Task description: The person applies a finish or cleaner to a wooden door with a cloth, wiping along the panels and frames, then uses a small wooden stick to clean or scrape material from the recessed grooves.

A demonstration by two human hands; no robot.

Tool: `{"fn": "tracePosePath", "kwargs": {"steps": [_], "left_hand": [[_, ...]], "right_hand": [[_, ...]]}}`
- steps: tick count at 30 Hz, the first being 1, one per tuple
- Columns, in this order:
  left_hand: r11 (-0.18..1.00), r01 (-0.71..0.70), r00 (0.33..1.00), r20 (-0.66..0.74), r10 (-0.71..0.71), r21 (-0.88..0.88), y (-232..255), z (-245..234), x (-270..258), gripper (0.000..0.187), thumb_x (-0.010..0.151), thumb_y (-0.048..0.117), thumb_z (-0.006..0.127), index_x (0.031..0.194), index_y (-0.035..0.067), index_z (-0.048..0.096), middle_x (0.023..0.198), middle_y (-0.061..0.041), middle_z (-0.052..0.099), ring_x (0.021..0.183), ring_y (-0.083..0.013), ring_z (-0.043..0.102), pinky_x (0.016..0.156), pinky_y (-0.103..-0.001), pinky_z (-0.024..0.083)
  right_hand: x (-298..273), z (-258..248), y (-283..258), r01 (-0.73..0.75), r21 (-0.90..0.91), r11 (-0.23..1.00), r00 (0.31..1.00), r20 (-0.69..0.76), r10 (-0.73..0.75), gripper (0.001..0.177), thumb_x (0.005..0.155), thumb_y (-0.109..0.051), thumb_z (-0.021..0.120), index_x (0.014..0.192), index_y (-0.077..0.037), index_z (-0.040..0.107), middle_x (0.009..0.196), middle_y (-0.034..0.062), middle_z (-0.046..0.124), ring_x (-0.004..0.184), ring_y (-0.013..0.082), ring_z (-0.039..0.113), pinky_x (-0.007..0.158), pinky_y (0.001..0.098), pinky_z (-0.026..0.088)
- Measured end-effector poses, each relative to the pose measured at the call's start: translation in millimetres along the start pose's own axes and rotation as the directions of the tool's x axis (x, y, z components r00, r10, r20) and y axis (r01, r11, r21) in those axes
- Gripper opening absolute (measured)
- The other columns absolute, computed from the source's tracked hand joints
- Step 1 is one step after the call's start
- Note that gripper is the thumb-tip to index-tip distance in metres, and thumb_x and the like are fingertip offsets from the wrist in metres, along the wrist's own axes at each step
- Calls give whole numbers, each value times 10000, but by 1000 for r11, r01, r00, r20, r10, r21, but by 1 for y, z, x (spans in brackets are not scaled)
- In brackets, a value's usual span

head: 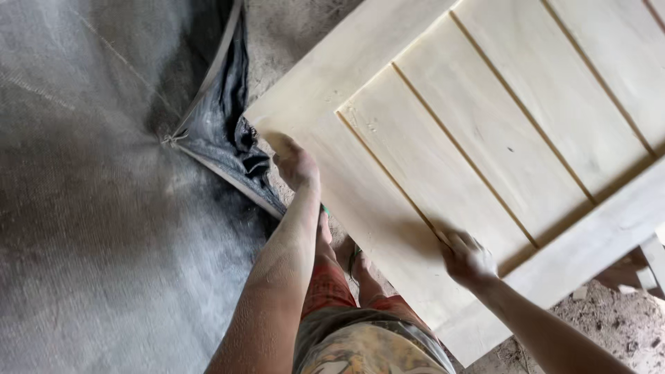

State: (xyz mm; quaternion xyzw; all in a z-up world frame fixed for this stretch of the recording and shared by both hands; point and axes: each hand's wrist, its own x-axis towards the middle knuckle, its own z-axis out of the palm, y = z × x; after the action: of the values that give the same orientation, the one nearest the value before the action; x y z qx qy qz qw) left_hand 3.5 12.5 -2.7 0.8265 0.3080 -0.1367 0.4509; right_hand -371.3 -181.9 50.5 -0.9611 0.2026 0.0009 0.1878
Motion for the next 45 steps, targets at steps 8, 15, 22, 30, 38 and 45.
{"fn": "tracePosePath", "kwargs": {"steps": [8, 15, 22, 30, 38, 45], "left_hand": [[992, -113, 992, -55, 110, -48, -26, 18, 20, 803, 1010, 664, 444, 1295, -84, 510, 1109, -258, 740, 996, -311, 757, 939, -401, 635], [991, -134, 991, -19, 134, -6, -12, 12, 24, 659, 982, 442, 535, 1380, -78, 463, 1255, -275, 615, 1141, -386, 626, 1004, -484, 526], [863, -466, 865, -101, 491, 196, -16, -31, -5, 626, 954, 221, 626, 1465, -73, 416, 1401, -291, 490, 1287, -462, 495, 1069, -566, 418], [-206, -832, -518, 587, 623, -515, -25, -20, -164, 387, 879, 159, 697, 1248, 78, 611, 1259, -139, 558, 1245, -360, 528, 1138, -514, 396], [-316, -833, -519, 839, 164, -453, 30, 13, -101, 373, 956, 241, 555, 1249, 21, 625, 1218, -155, 627, 1117, -302, 595, 989, -511, 481], [-560, -752, -391, 919, -44, -347, 127, 10, -15, 343, 989, 304, 490, 1170, 56, 642, 1112, -145, 649, 1015, -258, 631, 984, -615, 430]], "right_hand": [[280, 35, -154, 19, 171, 985, 1000, 8, -21, 316, 995, -265, 608, 1306, -212, 629, 1303, 149, 654, 1108, 423, 654, 899, 535, 548], [112, -3, -68, 44, 258, 965, 999, -11, -42, 395, 1039, -299, 610, 1429, -233, 629, 1085, 203, 699, 947, 424, 689, 778, 526, 575], [-67, -37, 11, -444, 263, 857, 895, 184, 407, 216, 908, -267, 707, 1043, -105, 752, 974, 121, 721, 867, 295, 699, 795, 411, 573], [-68, -3, -20, -541, 62, 839, 831, -115, 544, 197, 869, -29, 576, 1001, -35, 724, 1007, 164, 693, 983, 340, 650, 862, 452, 550], [5, -13, -81, -745, 43, 666, 649, -186, 738, 238, 777, 0, 605, 927, -115, 750, 971, 94, 717, 1034, 318, 655, 859, 488, 506], [127, 21, -147, -626, 154, 765, 759, -103, 642, 284, 822, -3, 611, 1047, -124, 735, 1044, 89, 688, 1011, 285, 656, 865, 469, 561]]}}
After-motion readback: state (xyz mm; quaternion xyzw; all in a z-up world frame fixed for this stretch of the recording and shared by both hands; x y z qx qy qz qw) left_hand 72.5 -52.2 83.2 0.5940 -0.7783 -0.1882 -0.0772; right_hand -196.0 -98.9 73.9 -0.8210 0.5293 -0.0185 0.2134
